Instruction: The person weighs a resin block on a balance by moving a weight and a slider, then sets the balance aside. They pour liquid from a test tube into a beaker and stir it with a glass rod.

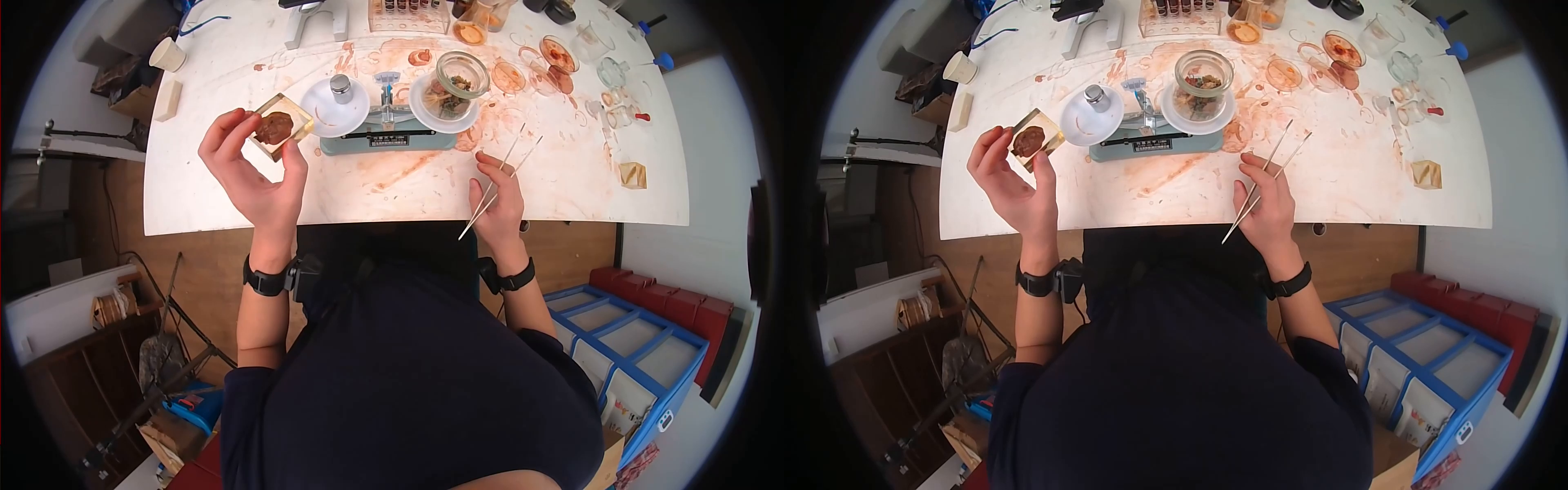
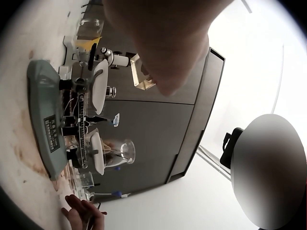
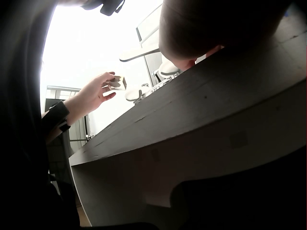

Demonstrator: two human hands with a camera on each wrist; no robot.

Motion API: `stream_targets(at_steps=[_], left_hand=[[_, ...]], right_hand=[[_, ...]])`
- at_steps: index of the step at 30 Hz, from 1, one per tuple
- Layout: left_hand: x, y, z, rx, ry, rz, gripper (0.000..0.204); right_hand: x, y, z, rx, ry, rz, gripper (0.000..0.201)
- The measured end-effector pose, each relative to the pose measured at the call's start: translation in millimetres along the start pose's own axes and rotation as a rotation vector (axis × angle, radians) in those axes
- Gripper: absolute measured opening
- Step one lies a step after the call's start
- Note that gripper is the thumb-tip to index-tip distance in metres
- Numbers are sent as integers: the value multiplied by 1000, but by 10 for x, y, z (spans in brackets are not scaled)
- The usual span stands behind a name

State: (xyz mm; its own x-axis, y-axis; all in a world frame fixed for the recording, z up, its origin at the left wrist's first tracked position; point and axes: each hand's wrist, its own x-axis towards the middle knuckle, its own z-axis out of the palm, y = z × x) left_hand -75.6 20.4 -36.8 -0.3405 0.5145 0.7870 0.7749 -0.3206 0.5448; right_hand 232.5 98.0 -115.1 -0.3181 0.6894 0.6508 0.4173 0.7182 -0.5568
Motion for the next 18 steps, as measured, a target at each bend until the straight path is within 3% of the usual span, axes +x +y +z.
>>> stream_targets(at_steps=[18], left_hand=[[-22, -124, 213, -76, -68, -70, 28]], right_hand=[[8, -14, -11, 2, -4, -1, 34]])
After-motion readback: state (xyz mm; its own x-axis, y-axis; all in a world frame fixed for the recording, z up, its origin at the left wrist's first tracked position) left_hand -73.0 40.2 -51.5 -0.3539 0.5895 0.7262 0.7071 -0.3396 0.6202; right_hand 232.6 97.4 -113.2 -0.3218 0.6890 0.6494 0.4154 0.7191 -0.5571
